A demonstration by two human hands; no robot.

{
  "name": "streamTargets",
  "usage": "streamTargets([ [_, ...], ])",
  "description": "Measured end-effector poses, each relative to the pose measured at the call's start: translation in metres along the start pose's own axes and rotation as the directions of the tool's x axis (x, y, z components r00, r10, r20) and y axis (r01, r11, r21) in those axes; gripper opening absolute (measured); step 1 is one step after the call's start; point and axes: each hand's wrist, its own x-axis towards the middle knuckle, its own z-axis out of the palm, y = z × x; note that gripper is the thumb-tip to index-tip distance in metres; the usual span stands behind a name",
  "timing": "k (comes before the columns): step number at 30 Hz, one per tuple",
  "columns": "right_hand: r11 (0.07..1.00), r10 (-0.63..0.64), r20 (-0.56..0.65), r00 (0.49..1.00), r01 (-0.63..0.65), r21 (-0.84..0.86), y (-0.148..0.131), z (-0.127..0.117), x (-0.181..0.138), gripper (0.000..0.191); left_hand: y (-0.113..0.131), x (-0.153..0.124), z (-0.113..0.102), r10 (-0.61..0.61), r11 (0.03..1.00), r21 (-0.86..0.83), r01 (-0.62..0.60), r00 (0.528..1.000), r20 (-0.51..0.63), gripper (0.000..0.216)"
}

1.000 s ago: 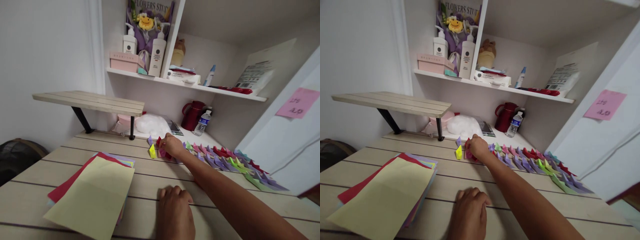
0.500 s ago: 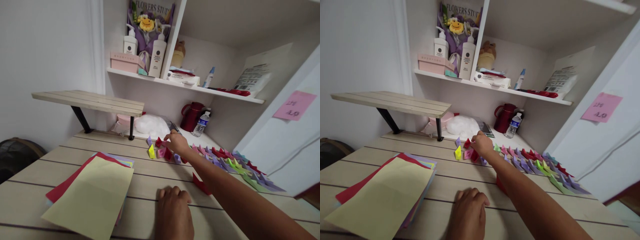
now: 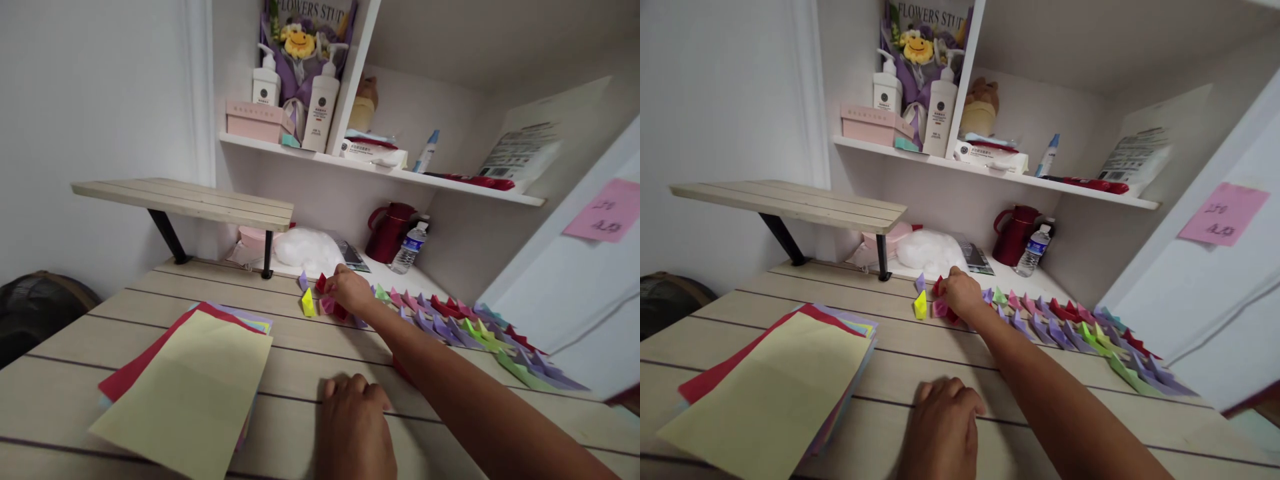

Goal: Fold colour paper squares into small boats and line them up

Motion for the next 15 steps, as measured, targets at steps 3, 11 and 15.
streamTargets([
  [3, 1.0, -0.009, 0.011, 1.0, 0.009, 0.008, -0.0013, 0.0012, 0.001, 0.026, 0.0005, 0.0, -0.0009, -0.007, 1.0, -0.002, 0.007, 1.0, 0.006, 0.036],
  [11, 0.997, -0.025, 0.011, 1.0, 0.024, 0.072, -0.003, 0.0032, 0.0007, 0.026, 0.0018, 0.0003, -0.0059, -0.01, 1.0, -0.002, 0.01, 0.999, 0.036, 0.035],
  [15, 0.991, -0.04, -0.021, 0.999, 0.043, 0.131, -0.0004, 0.0043, 0.0013, 0.024, 0.0014, -0.0007, -0.0057, -0.003, 1.0, 0.0, 0.003, 1.0, 0.031, 0.035],
])
